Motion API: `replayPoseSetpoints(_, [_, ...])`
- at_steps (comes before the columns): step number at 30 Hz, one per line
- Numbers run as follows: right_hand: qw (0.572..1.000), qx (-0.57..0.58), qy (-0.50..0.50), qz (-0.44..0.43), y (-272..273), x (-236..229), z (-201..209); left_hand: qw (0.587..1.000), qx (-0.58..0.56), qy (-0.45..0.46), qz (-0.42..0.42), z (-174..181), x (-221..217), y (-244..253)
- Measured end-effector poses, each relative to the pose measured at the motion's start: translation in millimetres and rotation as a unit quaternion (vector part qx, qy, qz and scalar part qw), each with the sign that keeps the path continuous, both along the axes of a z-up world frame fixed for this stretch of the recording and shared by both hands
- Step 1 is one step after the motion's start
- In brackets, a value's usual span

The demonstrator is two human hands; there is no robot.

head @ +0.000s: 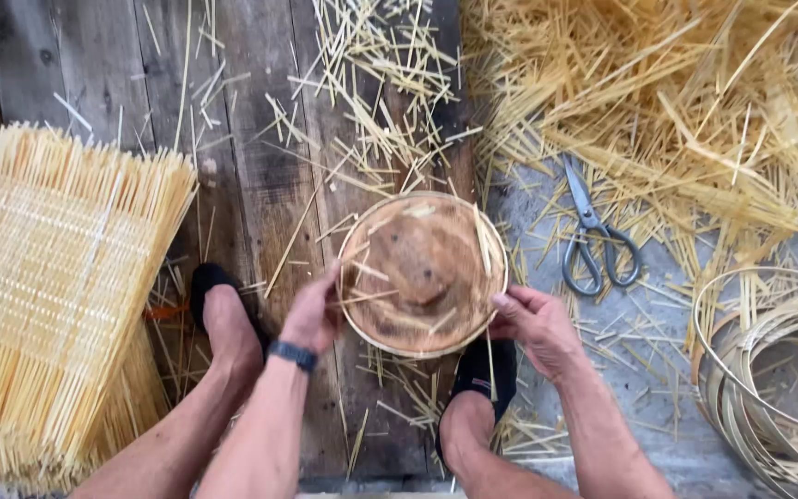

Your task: The recorder weaves bamboo strips into a circular lid, fits it to a bamboo hoop, and trims the excess material with scissors.

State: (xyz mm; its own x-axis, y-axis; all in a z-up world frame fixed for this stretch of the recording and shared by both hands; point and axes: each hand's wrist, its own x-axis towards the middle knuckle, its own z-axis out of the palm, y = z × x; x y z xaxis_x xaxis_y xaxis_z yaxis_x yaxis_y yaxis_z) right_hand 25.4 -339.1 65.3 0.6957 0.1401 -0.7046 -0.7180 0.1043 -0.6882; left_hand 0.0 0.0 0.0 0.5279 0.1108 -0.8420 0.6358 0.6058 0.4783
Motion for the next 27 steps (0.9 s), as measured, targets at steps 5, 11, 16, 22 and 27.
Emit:
replayPoseSetpoints(5, [0.999,-0.008,0.051,0.004,18,-4,-55,0.994,-0.105,0.005,-0.028,-15,-48,-57])
replayPoseSetpoints(11, [0.994,-0.09,0.045,-0.03,27,-17,-75,0.999,0.008,0.008,-0.031,-15,-53,-81])
replayPoseSetpoints(16, [0.989,-0.141,0.006,0.033,22,-2,-45,0.998,-0.028,0.0,-0.054,-3,-46,-57])
replayPoseSetpoints(22, [0.888,-0.345,-0.278,0.12,53,31,45,0.863,0.309,-0.287,-0.277,67,-20,-37])
replayPoseSetpoints(27, [0.917,-0.28,-0.27,0.089,87,32,71,0.909,0.224,-0.315,-0.155,134,1,-70])
